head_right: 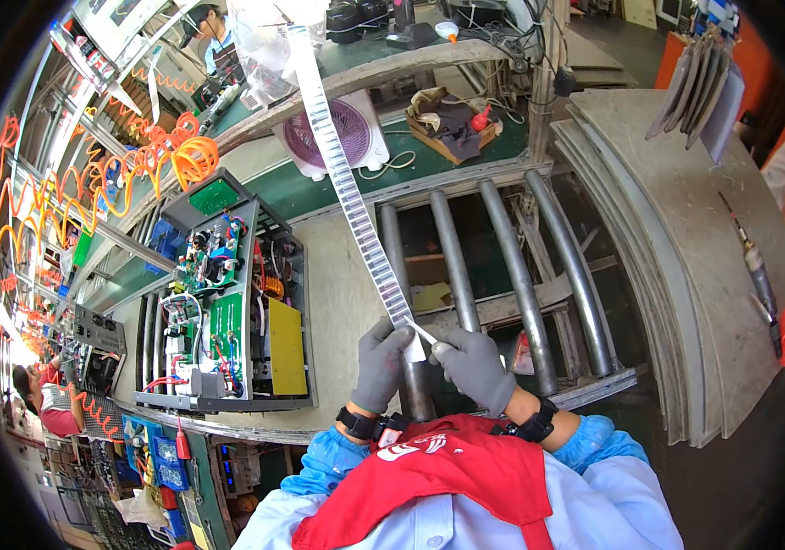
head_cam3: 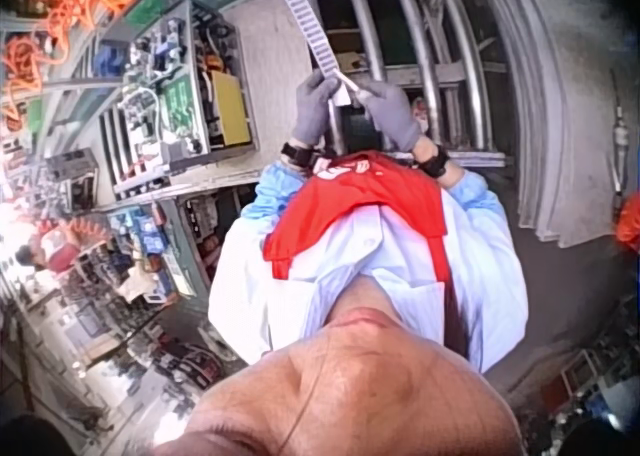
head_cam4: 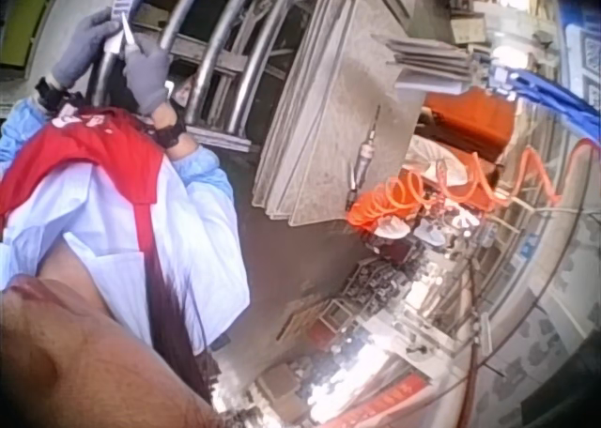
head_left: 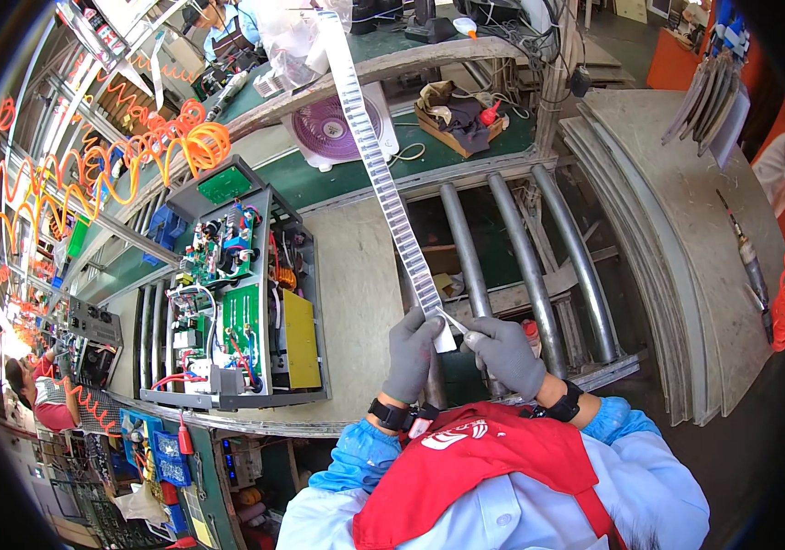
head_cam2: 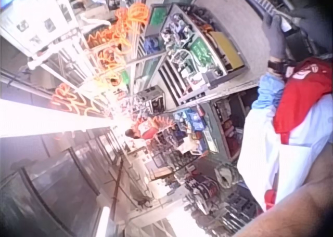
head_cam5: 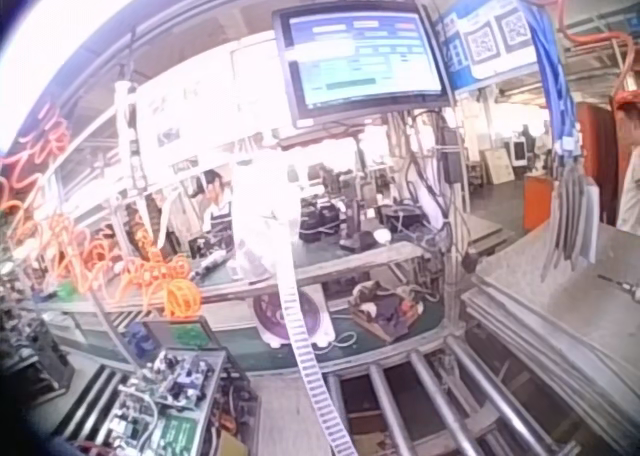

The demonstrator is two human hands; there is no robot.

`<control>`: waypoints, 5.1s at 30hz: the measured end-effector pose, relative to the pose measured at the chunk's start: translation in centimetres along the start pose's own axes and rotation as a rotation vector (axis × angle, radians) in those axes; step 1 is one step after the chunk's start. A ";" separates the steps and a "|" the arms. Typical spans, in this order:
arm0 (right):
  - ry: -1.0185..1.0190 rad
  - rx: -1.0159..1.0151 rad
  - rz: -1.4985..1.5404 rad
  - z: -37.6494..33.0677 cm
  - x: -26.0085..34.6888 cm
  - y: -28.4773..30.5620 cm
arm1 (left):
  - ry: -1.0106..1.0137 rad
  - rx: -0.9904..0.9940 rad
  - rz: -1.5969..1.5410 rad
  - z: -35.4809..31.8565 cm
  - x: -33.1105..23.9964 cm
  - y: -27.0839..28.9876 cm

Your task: Assembling and wiring electronic components into a control unit casing on an industrial assembly line.

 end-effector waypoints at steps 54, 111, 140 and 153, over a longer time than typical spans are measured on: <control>-0.032 -0.711 0.563 15.4 -7.0 20.4 | -0.236 -0.160 0.806 -8.7 -7.5 9.7; 0.855 -0.493 -1.427 -22.0 31.9 -17.6 | -1.145 -0.649 0.720 -17.5 -29.2 31.7; 0.722 -0.467 -1.311 -36.7 28.5 -22.9 | -0.910 -0.399 0.937 -16.5 -30.1 32.4; 0.269 -0.421 0.051 -22.5 13.9 -27.5 | -1.253 -0.263 1.445 -19.4 -30.5 26.3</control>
Point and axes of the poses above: each hand's wrist, its own z-axis towards the middle knuckle, its own y-axis out of the back of the hand, x = y × z, the point moved 5 cm from there along z, towards the middle knuckle, and after that the axes turned 14 degrees about -z, right-handed, at the moved point
